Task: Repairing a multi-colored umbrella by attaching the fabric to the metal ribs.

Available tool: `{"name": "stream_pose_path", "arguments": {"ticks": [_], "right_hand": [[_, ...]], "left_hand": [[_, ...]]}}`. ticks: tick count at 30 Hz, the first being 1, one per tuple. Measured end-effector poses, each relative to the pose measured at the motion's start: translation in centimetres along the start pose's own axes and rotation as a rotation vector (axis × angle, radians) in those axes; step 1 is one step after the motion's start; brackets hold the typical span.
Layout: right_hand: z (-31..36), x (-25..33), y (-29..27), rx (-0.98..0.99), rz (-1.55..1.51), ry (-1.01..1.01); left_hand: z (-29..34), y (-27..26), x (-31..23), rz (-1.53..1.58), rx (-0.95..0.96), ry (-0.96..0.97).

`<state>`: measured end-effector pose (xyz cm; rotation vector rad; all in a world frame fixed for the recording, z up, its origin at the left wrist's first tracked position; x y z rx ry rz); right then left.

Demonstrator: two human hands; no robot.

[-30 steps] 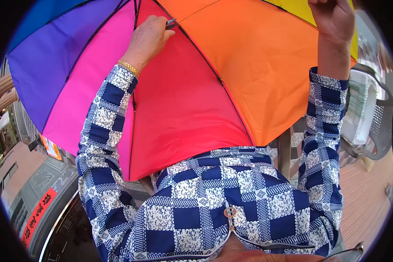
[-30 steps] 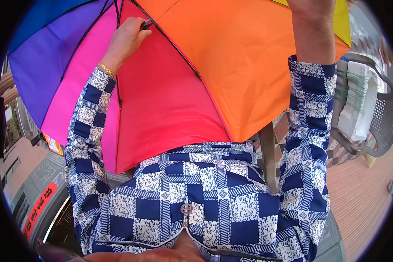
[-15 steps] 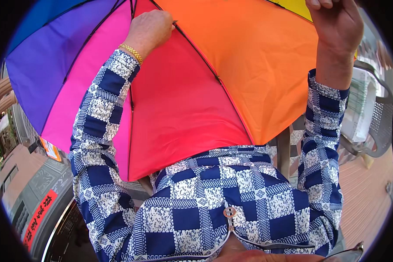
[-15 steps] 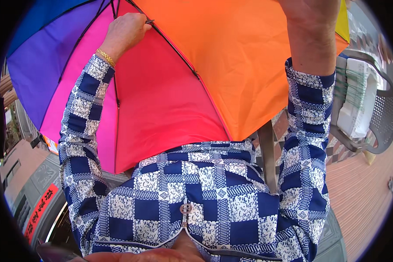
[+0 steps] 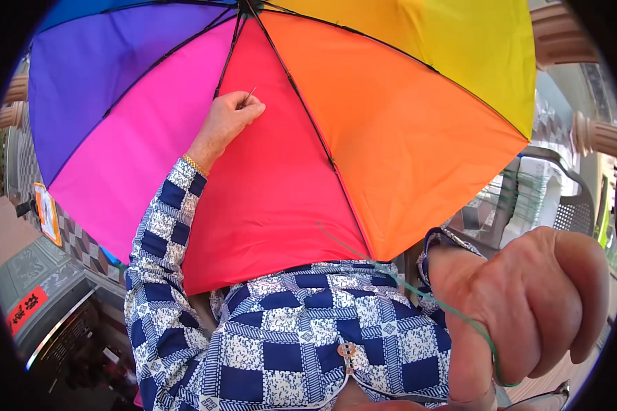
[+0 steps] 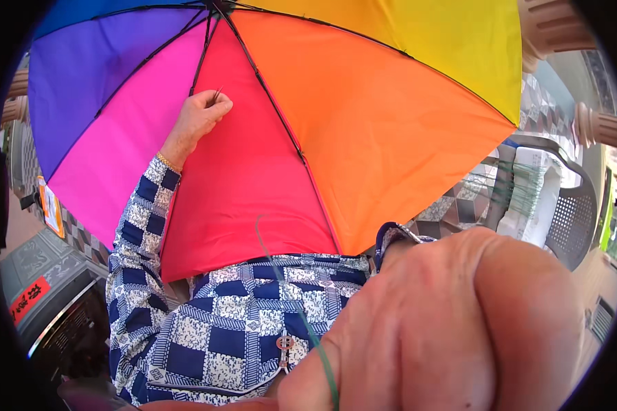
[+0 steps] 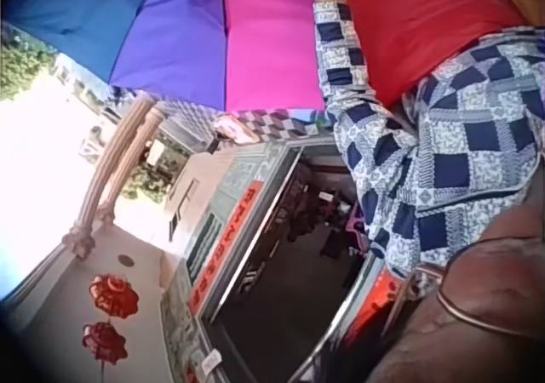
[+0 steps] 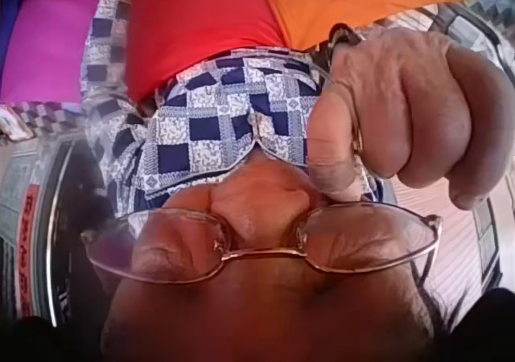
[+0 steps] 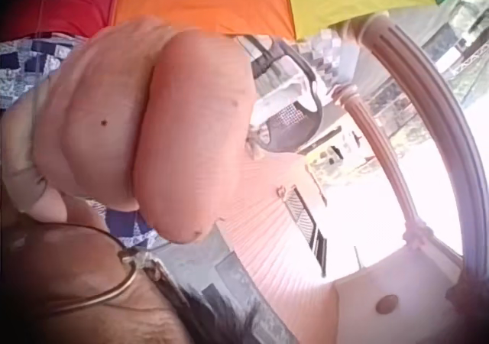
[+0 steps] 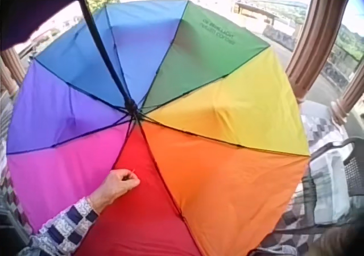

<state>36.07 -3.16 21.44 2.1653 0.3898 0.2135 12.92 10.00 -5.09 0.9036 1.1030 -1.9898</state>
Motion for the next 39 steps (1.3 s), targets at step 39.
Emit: {"name": "stream_pose_path", "arguments": {"ticks": [39], "right_hand": [[20.8, -5.5, -7.8, -0.134, 2.358, 0.971]], "left_hand": [[13.0, -4.6, 5.0, -0.949, -0.400, 0.118]]}}
Point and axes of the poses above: each hand's wrist, its own z-axis away from the middle knuckle, its own y-axis out of the palm, x = y × z, the point moved 8 cm from there along -z, towards the middle knuckle, and after that the axes turned 2 degrees about -z, right-handed, at the moved point
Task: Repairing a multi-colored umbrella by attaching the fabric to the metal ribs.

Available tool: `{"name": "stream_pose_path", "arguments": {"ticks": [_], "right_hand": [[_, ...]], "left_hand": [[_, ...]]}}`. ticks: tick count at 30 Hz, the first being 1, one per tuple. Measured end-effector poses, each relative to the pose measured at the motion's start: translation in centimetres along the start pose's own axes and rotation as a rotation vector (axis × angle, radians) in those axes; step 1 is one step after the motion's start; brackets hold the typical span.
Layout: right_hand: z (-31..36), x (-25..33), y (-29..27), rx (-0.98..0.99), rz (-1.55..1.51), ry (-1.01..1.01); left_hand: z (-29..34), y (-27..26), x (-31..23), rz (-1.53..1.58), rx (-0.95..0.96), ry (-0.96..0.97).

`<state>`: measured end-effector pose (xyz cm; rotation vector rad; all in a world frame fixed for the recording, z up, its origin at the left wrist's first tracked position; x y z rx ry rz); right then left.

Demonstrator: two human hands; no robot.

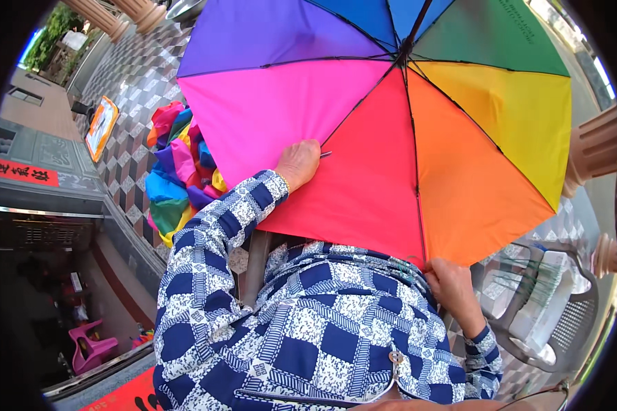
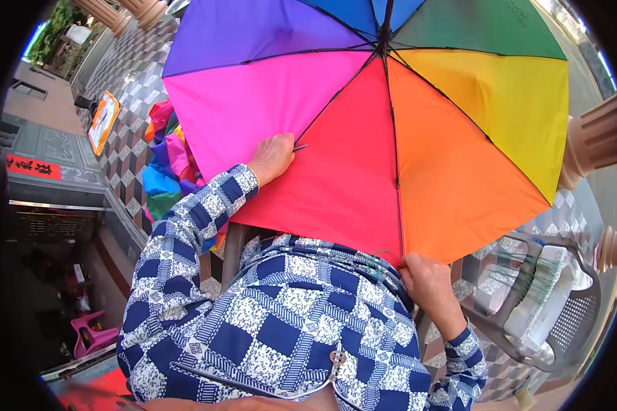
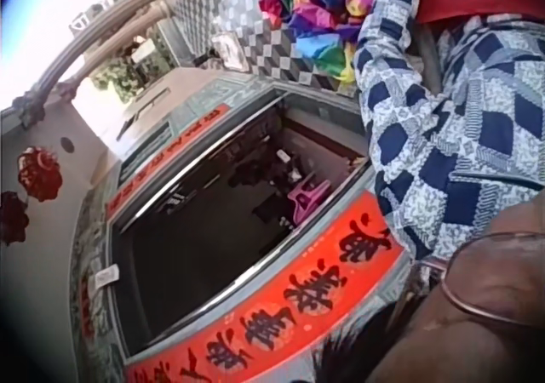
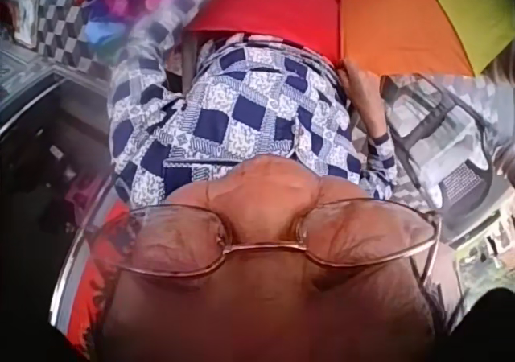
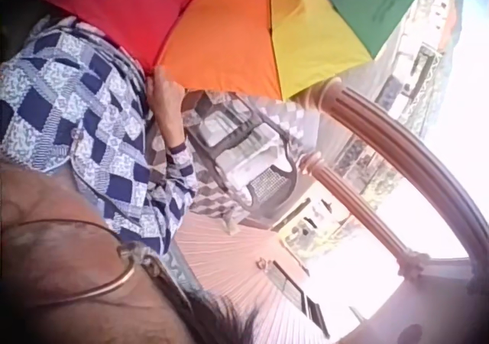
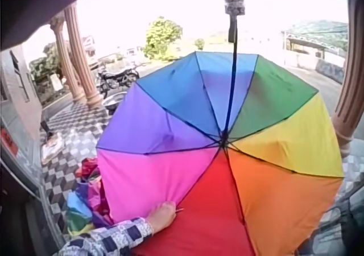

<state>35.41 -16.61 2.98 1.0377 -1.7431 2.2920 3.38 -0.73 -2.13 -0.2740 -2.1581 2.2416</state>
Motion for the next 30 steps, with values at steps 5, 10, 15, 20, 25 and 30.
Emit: {"name": "stream_pose_path", "arguments": {"ticks": [5, 10, 15, 20, 25, 30], "right_hand": [[0.2, 0.1, -0.2, 0.005, 0.099, -0.042], [0.8, 1.7, -1.4, -0.014, -0.086, -0.044], [0.7, 0.3, 0.2, -0.023, -0.002, -0.062], [0.6, -1.3, 0.5, -0.089, 0.246, -0.077], [0.3, -3.1, -4.0, -0.332, 0.388, -0.005], [-1.6, -7.5, -9.8, -0.476, 0.502, 0.082]], "left_hand": [[-0.5, -0.1, -0.1, 0.000, 0.024, -0.016], [-0.3, -0.5, -0.3, 0.000, -0.003, 0.031], [-0.9, 0.4, -0.5, 0.003, -0.044, 0.025], [-1.7, 0.1, -0.5, 0.024, -0.072, 0.001], [-4.4, -0.4, -1.9, 0.055, -0.051, -0.017], [-7.6, 2.0, -3.4, 0.378, -0.040, -0.110]]}}
Point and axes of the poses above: each hand's wrist, its own z-axis away from the middle knuckle, its own y-axis out of the palm, x = y × z, the point moved 8 cm from there along -z, towards the middle knuckle, and after that the axes turned 2 degrees about -z, right-handed, at the moved point
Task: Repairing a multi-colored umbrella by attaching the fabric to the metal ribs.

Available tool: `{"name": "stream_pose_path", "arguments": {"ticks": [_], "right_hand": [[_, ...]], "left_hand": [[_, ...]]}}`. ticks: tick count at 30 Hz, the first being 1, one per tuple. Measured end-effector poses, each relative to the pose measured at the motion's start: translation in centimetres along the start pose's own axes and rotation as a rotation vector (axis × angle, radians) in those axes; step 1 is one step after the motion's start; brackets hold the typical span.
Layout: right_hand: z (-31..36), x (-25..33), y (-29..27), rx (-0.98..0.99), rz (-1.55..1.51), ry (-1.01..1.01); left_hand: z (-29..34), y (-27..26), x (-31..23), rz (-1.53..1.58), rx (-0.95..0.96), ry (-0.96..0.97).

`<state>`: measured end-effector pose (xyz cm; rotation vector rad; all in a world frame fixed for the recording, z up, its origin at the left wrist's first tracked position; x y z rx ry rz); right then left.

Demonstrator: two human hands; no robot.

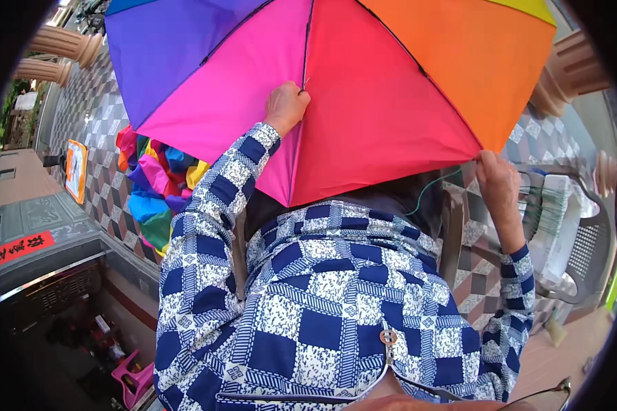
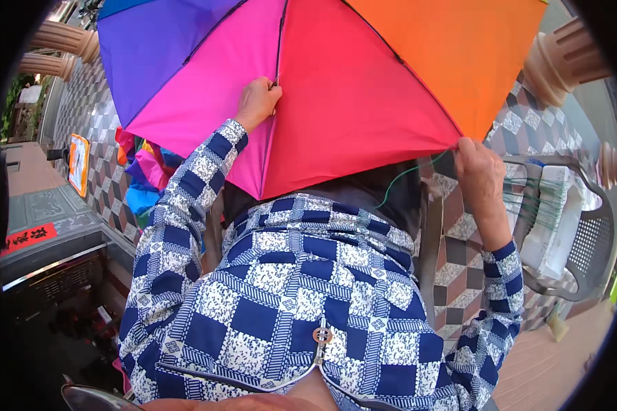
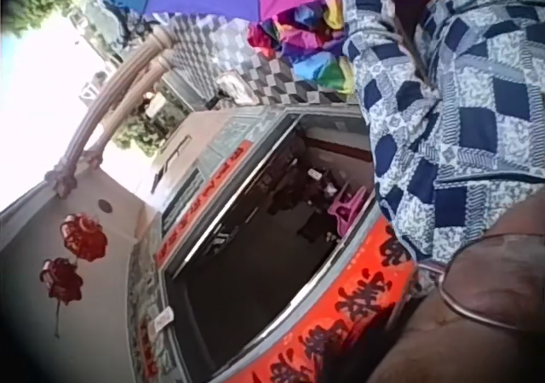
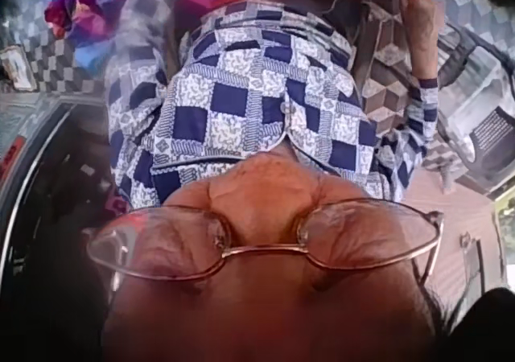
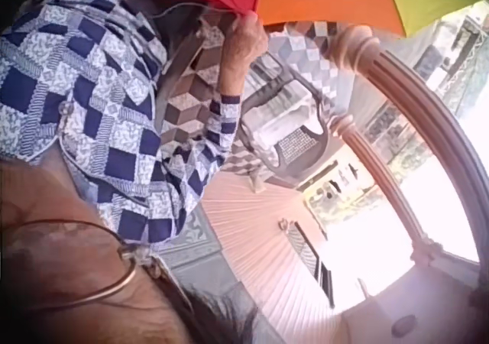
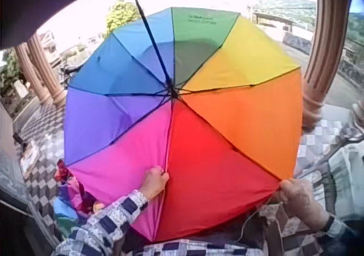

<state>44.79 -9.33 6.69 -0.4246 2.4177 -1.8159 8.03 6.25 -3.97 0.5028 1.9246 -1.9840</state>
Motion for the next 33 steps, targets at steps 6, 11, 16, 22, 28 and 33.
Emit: {"name": "stream_pose_path", "arguments": {"ticks": [6, 11, 16, 22, 28, 33], "right_hand": [[-1.2, -7.2, 4.2, 0.007, 0.018, 0.120], [-0.4, -8.2, 5.7, 0.020, -0.016, 0.173], [-0.4, -8.0, 6.2, 0.021, -0.093, 0.183], [0.0, -8.2, 6.1, 0.078, -0.097, 0.236], [-3.9, -2.3, 0.2, 0.116, -0.246, 0.213], [-9.3, 7.0, 1.7, 0.256, -0.931, 0.122]], "left_hand": [[0.6, 5.7, -1.7, 0.345, 0.102, -0.183], [0.9, 5.6, -1.5, 0.292, 0.114, -0.148], [1.2, 5.4, 0.2, 0.678, 0.217, -0.285], [2.4, 4.8, -0.4, 1.129, 0.246, -0.423], [3.3, 4.9, 0.4, 1.151, 0.202, -0.491], [3.4, 4.8, 0.7, 1.190, 0.163, -0.518]]}}
Point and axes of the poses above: each hand's wrist, its own z-axis away from the middle knuckle, its own y-axis out of the palm, x = y × z, the point moved 8 cm from there along -z, towards the middle knuckle, and after that the axes turned 2 degrees about -z, right-handed, at the moved point
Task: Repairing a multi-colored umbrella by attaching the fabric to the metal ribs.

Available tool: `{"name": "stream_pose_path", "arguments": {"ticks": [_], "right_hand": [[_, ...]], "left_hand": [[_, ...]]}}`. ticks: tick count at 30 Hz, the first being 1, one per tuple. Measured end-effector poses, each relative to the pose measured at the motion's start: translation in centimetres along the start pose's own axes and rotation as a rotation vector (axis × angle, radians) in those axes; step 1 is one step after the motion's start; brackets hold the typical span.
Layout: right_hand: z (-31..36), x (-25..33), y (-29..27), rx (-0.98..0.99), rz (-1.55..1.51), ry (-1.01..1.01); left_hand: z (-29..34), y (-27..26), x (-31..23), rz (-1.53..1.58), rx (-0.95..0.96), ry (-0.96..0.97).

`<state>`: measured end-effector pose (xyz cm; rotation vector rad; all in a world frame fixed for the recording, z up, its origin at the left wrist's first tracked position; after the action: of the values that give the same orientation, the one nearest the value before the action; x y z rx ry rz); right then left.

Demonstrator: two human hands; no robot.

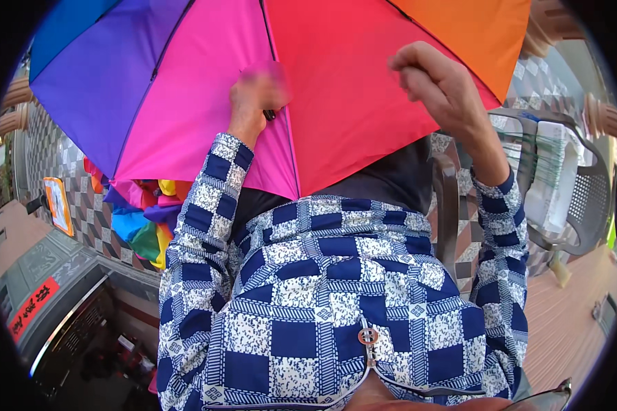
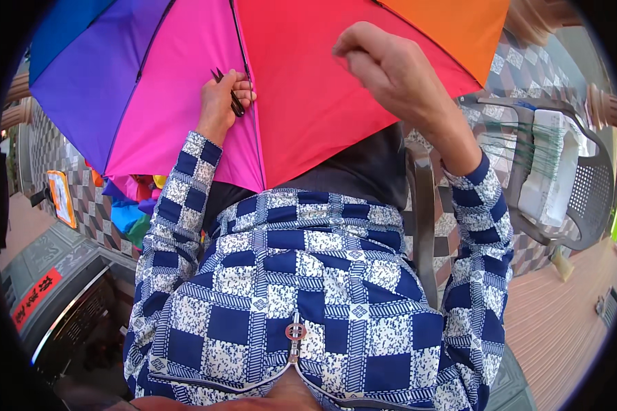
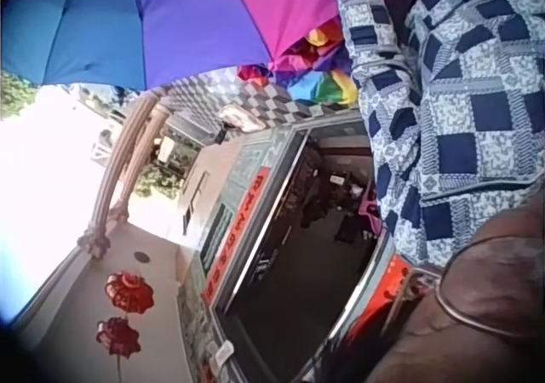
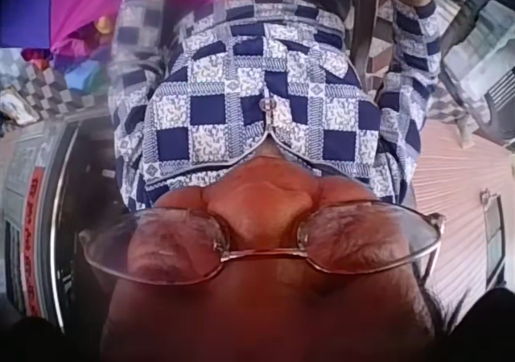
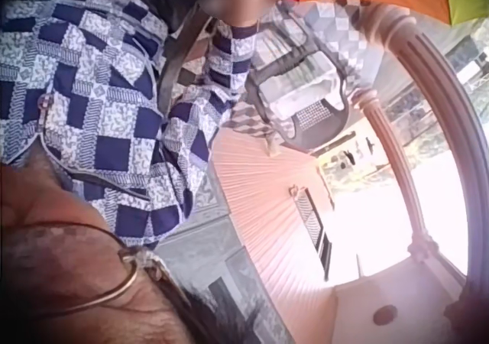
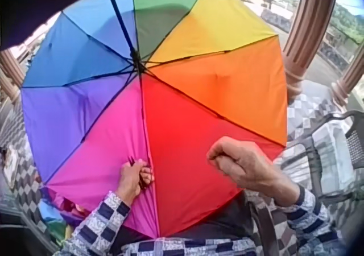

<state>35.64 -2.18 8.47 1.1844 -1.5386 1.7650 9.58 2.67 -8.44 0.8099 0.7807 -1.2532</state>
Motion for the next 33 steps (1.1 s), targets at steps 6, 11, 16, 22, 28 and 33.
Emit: {"name": "stream_pose_path", "arguments": {"ticks": [6, 11, 16, 22, 28, 33], "right_hand": [[-7.2, -2.2, 10.1, -0.042, 0.238, -0.228], [-8.3, -3.6, 13.5, -0.104, 0.350, -0.204], [-9.3, -4.5, 14.2, -0.099, 0.452, -0.031], [-9.7, -4.7, 15.2, 0.044, 0.474, -0.012], [-9.7, -4.2, 15.6, 0.066, 0.503, -0.025], [-10.2, -3.6, 15.7, 0.019, 0.498, -0.082]], "left_hand": [[-0.1, 0.4, 0.2, 0.018, 0.022, -0.066], [0.1, -0.2, 0.4, 0.011, 0.008, -0.078], [0.5, -0.2, 0.2, 0.041, -0.020, -0.093], [0.2, -0.5, 0.5, 0.017, -0.010, -0.101], [0.5, -0.5, 0.1, 0.059, -0.019, -0.091], [0.7, -0.6, 0.1, 0.082, -0.021, -0.083]]}}
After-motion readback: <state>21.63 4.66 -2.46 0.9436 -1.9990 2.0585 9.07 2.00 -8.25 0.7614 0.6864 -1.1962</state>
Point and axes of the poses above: each hand's wrist, its own z-axis away from the middle knuckle, its own y-axis out of the palm, x = y × z, the point moved 8 cm from there along -z, towards the middle knuckle, and after that the axes turned 2 degrees about -z, right-handed, at the moved point
